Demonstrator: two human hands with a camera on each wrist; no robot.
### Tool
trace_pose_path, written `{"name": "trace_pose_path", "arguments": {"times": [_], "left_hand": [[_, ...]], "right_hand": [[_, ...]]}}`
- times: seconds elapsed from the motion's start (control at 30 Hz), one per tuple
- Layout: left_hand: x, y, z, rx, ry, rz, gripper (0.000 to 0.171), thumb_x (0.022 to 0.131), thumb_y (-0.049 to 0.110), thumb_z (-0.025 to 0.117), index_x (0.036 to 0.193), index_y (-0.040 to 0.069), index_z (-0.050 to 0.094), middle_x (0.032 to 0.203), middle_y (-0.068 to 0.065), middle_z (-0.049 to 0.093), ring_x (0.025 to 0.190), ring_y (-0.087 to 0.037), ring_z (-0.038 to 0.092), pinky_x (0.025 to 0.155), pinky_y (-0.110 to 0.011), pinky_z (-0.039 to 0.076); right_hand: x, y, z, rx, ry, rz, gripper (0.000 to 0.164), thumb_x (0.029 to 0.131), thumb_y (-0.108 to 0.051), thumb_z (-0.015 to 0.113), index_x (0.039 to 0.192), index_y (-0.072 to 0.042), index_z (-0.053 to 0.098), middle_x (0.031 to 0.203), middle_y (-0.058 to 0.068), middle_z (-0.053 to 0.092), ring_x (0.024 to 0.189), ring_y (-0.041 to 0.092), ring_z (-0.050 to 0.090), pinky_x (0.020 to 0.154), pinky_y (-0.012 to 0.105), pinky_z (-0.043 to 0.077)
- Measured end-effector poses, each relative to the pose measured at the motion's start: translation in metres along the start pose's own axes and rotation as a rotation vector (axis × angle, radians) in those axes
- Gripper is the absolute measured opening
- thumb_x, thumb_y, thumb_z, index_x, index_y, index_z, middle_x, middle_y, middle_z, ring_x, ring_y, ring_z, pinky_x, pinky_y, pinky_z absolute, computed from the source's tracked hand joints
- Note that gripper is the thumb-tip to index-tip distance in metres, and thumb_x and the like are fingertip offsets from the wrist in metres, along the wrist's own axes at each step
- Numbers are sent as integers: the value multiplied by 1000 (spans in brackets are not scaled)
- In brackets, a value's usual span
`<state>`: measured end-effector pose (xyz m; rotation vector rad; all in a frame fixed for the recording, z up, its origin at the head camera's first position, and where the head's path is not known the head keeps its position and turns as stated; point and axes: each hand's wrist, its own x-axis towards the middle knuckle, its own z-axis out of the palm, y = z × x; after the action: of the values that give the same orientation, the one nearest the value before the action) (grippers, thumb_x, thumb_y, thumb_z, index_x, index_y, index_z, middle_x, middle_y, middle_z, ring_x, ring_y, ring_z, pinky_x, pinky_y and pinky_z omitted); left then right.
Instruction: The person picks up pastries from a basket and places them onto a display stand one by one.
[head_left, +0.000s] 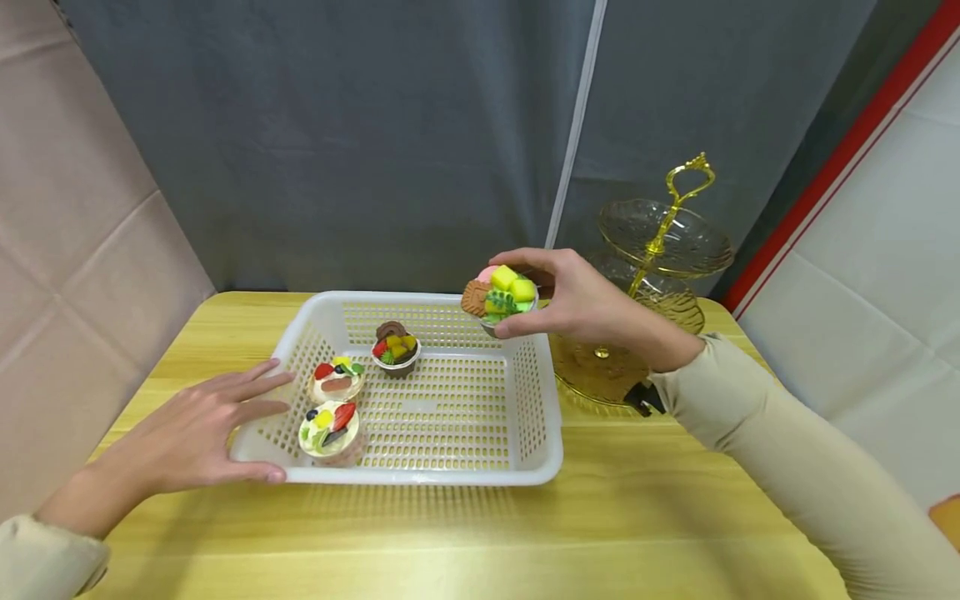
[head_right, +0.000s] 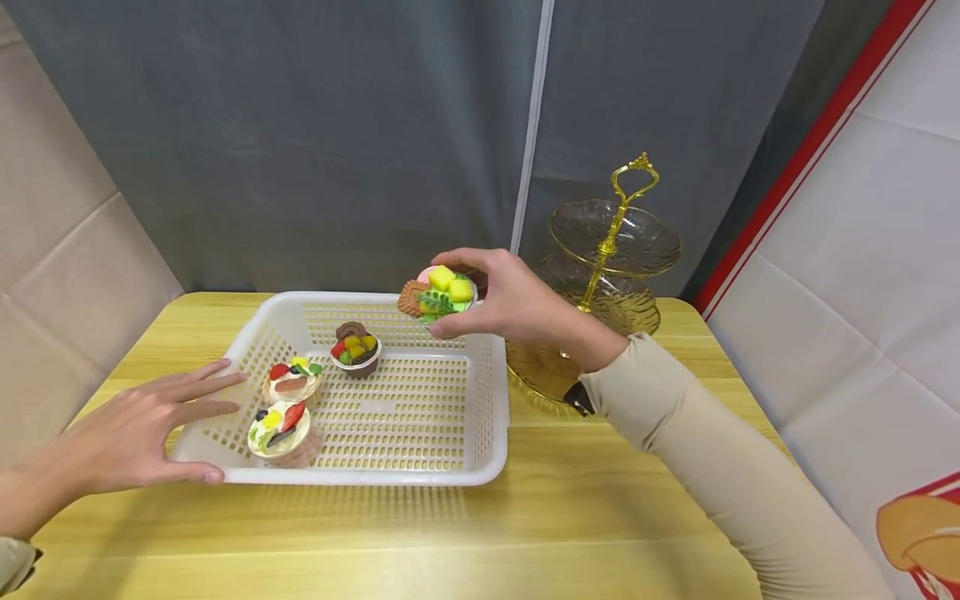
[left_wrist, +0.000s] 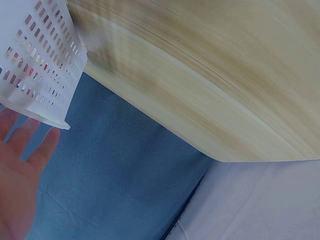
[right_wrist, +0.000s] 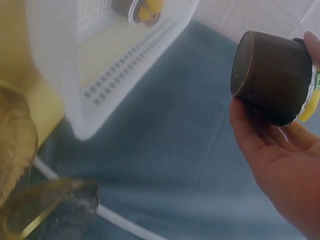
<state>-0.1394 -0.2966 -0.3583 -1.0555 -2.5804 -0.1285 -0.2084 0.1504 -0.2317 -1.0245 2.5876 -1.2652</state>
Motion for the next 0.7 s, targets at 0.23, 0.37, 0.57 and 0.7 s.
{"name": "trace_pose_path", "arguments": {"times": [0.23, 0.37, 0.57, 0.7], "left_hand": [[0, 0, 0, -5, -4, -5, 76, 64, 75, 75, 110, 14, 75, 138, -7, 60, 130, -33, 51, 85, -55, 48], [0, 0, 0, -10, -4, -12, 77, 63, 75, 75, 110, 14, 75, 138, -7, 60, 130, -32, 51, 82, -57, 50], [0, -1, 0, -14, -7, -16, 77, 63, 75, 76, 111, 14, 75, 139, -8, 59, 130, -33, 51, 82, -59, 50], [0, -1, 1, -12, -1, -9, 77, 63, 75, 75, 110, 14, 75, 138, -8, 60, 131, -32, 50, 84, -58, 49]], "right_hand": [[-17, -4, -22, 19, 67, 73, 68, 75, -18, 89, 135, -13, 59, 116, 2, 68, 91, 21, 64, 76, 31, 55], [-23, -2, -34, 27, 108, 81, 67, 77, -14, 87, 137, -12, 57, 116, 5, 68, 91, 22, 65, 74, 28, 55], [-36, 1, -54, -45, 175, 85, 62, 80, -10, 83, 137, -11, 58, 116, 7, 66, 88, 23, 62, 73, 24, 54], [-47, -1, -70, -78, 228, 89, 59, 82, -10, 82, 136, -13, 59, 114, 7, 65, 87, 22, 62, 74, 22, 52]]}}
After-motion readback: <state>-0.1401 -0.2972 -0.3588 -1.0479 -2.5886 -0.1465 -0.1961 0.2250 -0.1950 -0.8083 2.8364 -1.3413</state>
